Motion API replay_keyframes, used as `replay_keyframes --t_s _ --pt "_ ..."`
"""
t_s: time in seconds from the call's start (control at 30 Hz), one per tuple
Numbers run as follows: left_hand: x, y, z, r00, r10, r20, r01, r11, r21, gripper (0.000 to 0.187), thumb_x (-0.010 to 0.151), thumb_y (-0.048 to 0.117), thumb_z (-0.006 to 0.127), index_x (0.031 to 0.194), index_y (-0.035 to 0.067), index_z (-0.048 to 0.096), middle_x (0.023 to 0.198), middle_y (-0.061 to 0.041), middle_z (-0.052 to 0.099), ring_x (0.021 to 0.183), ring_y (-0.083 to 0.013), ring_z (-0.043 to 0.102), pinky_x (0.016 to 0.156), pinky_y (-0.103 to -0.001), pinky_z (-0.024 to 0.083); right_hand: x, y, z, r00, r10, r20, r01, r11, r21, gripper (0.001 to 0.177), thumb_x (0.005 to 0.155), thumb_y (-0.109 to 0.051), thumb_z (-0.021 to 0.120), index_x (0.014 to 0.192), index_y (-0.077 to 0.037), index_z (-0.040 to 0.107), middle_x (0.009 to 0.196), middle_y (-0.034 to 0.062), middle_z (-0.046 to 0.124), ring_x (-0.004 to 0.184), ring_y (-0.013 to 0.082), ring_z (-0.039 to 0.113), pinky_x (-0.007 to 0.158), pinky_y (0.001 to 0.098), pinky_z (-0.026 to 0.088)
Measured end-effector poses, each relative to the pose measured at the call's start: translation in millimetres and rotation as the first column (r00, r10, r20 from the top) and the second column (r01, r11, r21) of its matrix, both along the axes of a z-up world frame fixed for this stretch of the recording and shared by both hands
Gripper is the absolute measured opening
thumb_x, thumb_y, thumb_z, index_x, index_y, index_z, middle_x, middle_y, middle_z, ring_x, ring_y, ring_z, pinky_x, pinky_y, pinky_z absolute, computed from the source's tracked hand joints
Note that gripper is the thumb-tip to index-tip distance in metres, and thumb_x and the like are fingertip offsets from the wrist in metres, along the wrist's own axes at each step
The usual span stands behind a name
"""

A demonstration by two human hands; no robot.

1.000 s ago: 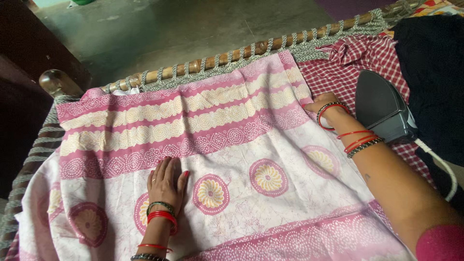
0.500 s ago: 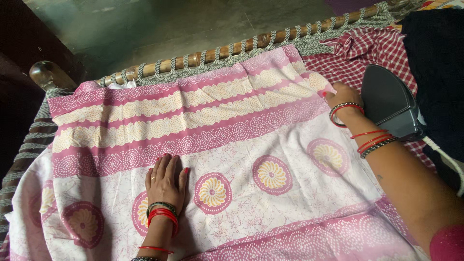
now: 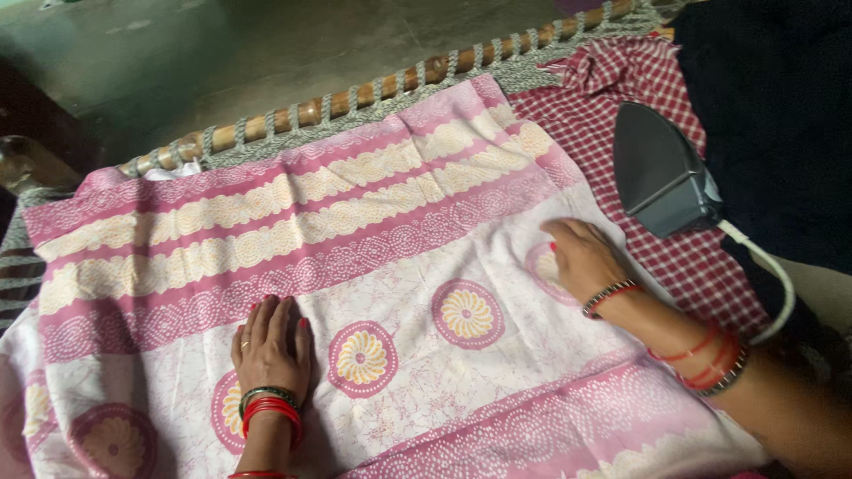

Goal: The person irons a pink and white patterned cloth on a woven cot. They repeatedly smooth the fabric with their hands, move the iron across different sections, and reposition the cloth to cover new areas.

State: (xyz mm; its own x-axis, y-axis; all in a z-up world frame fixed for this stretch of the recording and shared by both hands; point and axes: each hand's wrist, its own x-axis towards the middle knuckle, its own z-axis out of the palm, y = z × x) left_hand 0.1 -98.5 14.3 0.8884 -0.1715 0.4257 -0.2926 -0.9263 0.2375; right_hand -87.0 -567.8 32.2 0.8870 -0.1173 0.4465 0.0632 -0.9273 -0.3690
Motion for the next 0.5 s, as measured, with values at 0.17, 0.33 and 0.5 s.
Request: replay_keyframes --t_s 0.17,0.33,0.5 --pt "0.4 0.5 -5.1 0.998 -0.020 0.053 0.020 1.000 0.008 0.048 0.098 0.037 0.058 0.140 0.015 0.062 0.150 -0.010 0.058 0.144 -0.0287 0.047 0.122 -0.049 0.029 -66.5 -40.8 -19.9 0.974 -0.228 0.005 0.228 0.972 -0.059 0.038 0.090 -0.007 0.061 0.128 -0.005 0.064 0.126 0.0176 0.068 0.117 0.0394 0.060 0.100 0.0490 0.047" --pt "-0.8 0.6 -5.7 0.997 -0.028 0.072 0.027 0.999 0.018 0.047 0.099 0.036 0.058 0.140 0.014 0.062 0.150 -0.010 0.058 0.144 -0.0284 0.048 0.122 -0.049 0.029 -60.4 -66.5 -47.1 0.922 -0.386 0.019 0.387 0.920 -0.068 0.040 0.094 -0.020 0.069 0.131 -0.006 0.065 0.125 0.0204 0.067 0.113 0.0432 0.058 0.102 0.0502 0.045" --pt "-0.8 1.1 -4.9 0.997 -0.026 0.071 0.024 0.999 0.038 0.048 0.098 0.037 0.058 0.141 0.015 0.062 0.151 -0.010 0.057 0.144 -0.0283 0.048 0.122 -0.049 0.029 -42.3 -73.7 -46.8 0.908 -0.413 -0.069 0.416 0.908 0.051 0.046 0.085 -0.031 0.076 0.122 -0.006 0.064 0.116 0.0200 0.067 0.114 0.0405 0.058 0.103 0.0505 0.043"
